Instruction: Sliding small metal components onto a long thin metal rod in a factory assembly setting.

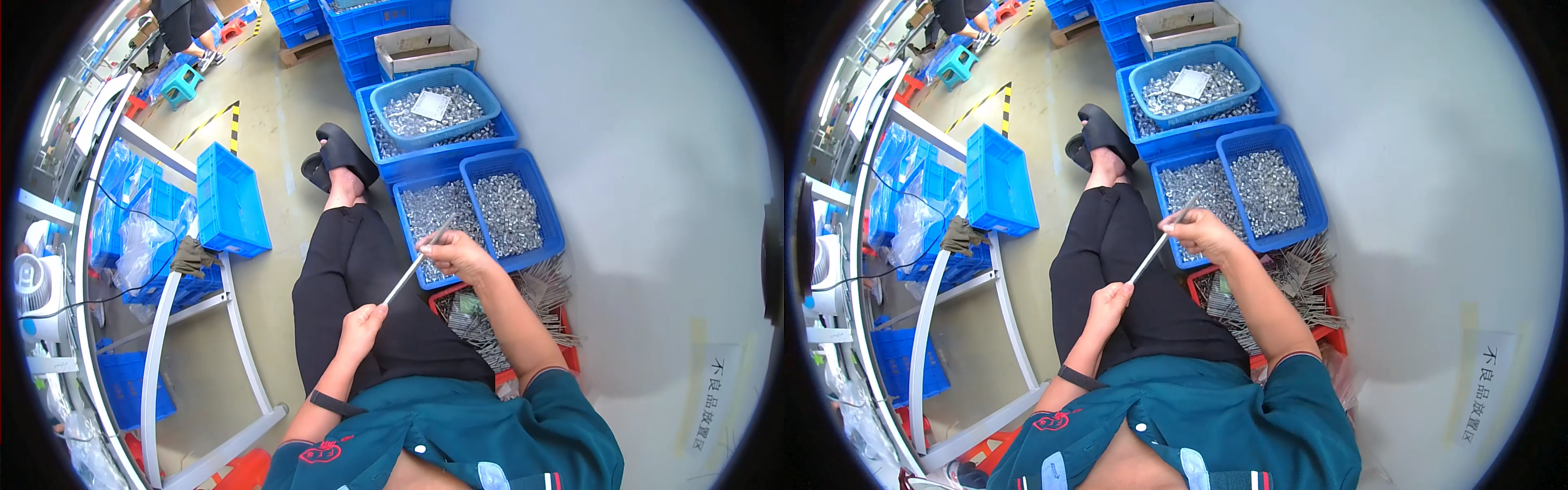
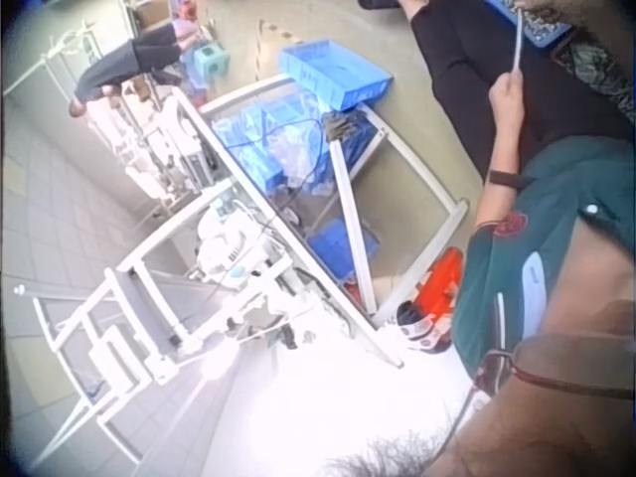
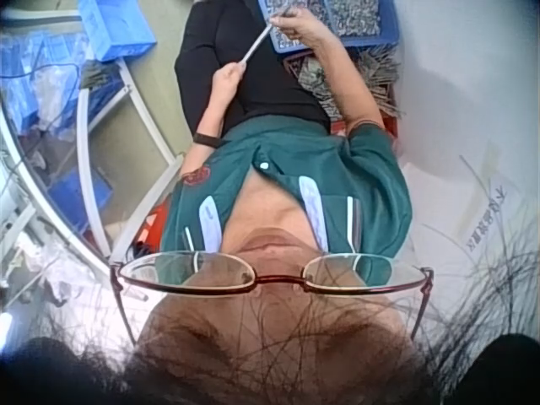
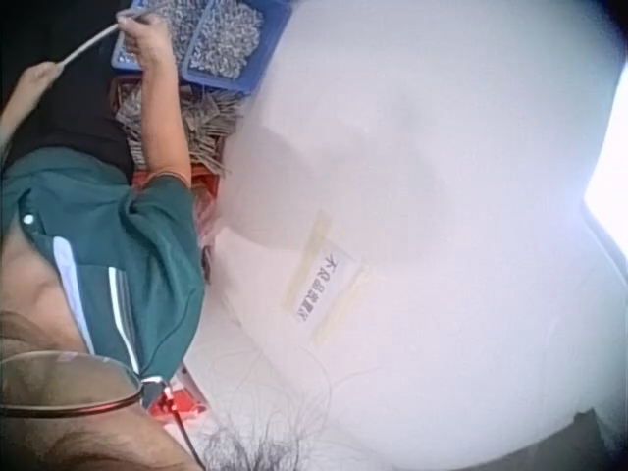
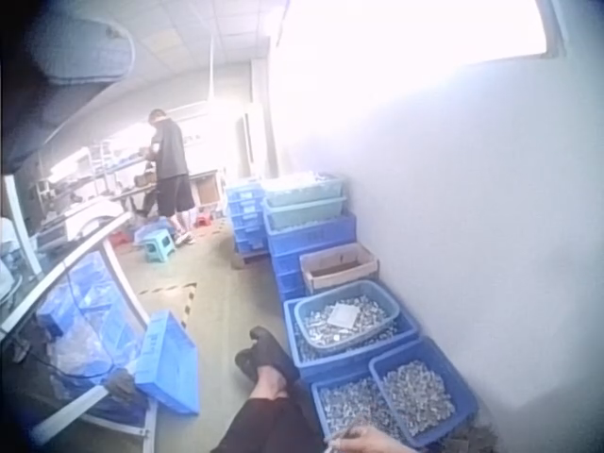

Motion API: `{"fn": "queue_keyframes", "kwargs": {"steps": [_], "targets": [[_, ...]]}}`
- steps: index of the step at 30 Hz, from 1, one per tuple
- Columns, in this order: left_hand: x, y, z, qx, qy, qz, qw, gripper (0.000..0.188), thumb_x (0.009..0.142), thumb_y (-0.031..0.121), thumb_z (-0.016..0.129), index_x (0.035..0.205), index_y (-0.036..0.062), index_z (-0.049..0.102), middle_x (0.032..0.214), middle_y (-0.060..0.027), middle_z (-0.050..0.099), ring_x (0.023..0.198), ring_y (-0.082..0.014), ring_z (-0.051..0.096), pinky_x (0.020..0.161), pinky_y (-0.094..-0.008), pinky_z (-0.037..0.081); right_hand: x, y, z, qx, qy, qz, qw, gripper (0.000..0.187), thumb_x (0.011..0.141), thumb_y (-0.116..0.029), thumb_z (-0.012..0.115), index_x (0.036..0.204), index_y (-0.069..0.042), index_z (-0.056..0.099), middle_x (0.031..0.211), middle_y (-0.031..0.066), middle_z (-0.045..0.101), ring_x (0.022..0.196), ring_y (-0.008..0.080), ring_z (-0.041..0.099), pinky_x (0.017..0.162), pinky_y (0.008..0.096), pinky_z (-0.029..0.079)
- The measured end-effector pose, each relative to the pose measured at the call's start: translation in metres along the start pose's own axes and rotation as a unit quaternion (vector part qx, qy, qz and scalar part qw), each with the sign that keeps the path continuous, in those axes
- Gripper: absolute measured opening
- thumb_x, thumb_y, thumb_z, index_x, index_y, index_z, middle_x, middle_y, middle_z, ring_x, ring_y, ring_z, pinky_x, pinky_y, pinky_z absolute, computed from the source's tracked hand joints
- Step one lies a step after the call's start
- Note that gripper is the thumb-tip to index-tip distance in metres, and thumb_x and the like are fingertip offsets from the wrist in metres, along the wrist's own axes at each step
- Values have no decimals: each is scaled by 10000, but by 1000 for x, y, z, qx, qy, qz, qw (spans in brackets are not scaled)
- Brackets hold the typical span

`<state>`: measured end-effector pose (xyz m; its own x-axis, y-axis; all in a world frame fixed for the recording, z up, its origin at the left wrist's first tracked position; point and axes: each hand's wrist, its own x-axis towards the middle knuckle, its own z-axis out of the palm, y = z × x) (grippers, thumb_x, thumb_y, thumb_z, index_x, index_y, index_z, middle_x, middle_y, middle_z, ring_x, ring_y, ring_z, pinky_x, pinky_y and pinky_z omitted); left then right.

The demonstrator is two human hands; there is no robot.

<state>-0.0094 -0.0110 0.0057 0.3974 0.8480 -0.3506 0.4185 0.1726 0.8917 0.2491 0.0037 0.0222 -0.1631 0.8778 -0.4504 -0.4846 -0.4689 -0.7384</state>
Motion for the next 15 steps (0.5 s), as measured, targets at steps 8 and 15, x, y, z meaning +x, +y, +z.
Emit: {"fn": "queue_keyframes", "kwargs": {"steps": [8, 15], "targets": [[7, -12, -1, -68, -13, -43, 997, 401, 889, 318, 553, 595, 53, 487, 532, 47, 406, 509, -42, 352, 467, -230, 294, 3, 24, -37, 228, 16, 32, 973, 279, 829, 34, 525, 1104, 54, 484, 886, 84, 542, 575, 59, 440, 417, 163, 314], [-2, -13, 0, -76, -30, -37, 996, 364, 901, 286, 540, 598, 95, 477, 527, 68, 388, 463, -26, 316, 429, -204, 243, 10, 14, -53, 301, -1, -33, 953, 161, 909, -184, 527, 908, -24, 542, 798, 70, 552, 479, 39, 402, 346, 149, 278]]}}
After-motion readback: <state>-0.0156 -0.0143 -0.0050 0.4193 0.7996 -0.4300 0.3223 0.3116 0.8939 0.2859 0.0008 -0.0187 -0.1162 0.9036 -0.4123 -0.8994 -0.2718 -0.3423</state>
